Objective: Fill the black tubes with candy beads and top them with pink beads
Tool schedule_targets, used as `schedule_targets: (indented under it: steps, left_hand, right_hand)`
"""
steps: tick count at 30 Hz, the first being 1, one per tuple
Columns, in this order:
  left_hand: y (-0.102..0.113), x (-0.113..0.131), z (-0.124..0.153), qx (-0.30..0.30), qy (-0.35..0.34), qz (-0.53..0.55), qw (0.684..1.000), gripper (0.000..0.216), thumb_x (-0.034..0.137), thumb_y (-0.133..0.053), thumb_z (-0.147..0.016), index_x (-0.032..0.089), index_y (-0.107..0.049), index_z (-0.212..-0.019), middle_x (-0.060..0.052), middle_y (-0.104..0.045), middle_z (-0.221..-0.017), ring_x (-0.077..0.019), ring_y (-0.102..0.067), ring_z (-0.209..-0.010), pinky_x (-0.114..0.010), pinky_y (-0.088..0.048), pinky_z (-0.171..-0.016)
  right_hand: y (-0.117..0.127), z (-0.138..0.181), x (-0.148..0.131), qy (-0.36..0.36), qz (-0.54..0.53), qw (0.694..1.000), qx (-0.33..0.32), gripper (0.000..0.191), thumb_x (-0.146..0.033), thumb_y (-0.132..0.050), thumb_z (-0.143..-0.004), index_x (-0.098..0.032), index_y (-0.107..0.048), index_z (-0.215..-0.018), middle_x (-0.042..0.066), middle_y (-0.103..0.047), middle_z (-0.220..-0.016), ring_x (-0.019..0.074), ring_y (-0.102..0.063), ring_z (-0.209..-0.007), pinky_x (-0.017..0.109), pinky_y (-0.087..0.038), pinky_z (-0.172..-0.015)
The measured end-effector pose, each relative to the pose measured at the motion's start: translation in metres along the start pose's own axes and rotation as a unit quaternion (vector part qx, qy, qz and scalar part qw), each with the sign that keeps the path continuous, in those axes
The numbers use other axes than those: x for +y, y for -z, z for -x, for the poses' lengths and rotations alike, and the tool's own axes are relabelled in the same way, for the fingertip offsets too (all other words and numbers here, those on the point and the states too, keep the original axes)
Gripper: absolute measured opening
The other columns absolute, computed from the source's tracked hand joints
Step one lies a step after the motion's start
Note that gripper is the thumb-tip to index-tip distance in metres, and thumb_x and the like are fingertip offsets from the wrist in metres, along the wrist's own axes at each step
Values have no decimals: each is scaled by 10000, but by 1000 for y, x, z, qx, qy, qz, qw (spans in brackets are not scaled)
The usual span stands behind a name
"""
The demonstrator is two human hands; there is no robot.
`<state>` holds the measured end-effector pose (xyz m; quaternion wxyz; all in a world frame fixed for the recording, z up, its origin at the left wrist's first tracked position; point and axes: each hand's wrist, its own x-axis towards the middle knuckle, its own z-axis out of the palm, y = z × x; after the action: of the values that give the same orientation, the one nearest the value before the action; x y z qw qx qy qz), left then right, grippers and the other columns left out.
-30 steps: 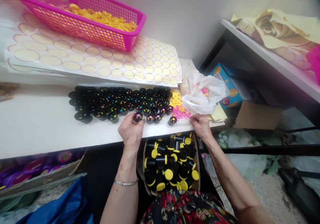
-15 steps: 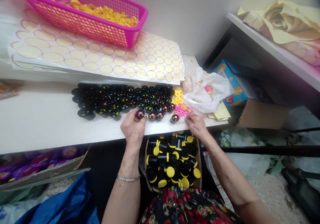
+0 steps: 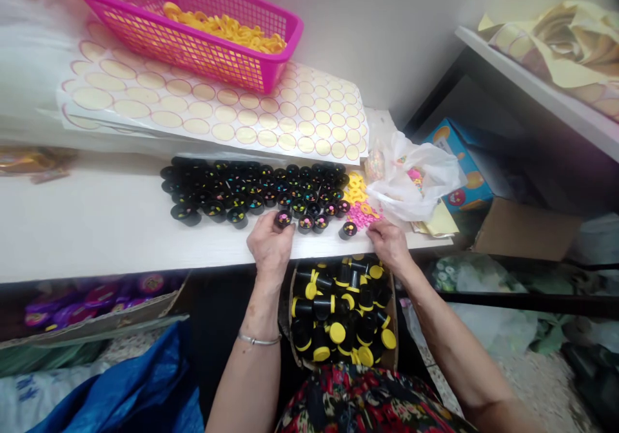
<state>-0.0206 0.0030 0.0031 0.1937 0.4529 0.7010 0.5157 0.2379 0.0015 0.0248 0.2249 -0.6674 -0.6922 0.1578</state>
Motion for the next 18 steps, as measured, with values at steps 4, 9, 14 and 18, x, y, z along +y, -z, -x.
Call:
schedule_targets:
  steps: [4,9,14,18]
  left_hand:
    - [1,0,0,-3,3,-3,1000,209,258,-664,-631,210,-680,-834,55,-513,-663,-89,-466,-550,-245,-407,-599]
    - [2,1,1,-6,3,-3,1000,188,243,-649,-639,210,-675,-822,50,-513,-663,-91,-464,-546,-247,-408,-597]
    - [3,1,2,-15,4,3,1000,204,230,-638,-650,211,-675,-850,46,-526,-678,-89,-467,-550,-240,-413,-600]
    - [3,0,2,-19,2,4,1000,219,216,-636,-653,205,-672,-868,43,-529,-693,-85,-467,-550,-238,-414,-605]
  right_hand:
    - [6,6,-18,27,65,997,24,199,-238,-454,-813,-177,-642,-789,96,-651,-841,224,-598,-807,334,-445,-738]
    - [19,-11,-69,189,-44,981,19,180,-258,-473,-870,-214,-634,-804,37,-604,-764,177,-561,-751,302,-443,-707]
    - [2,-54,-106,274,11,960,-56,181,-213,-506,-864,-213,-656,-762,39,-598,-832,179,-515,-816,317,-407,-745]
    - [-17,-73,-108,295,87,946,-104,173,-208,-528,-853,-206,-671,-756,44,-603,-829,191,-472,-812,314,-377,-705]
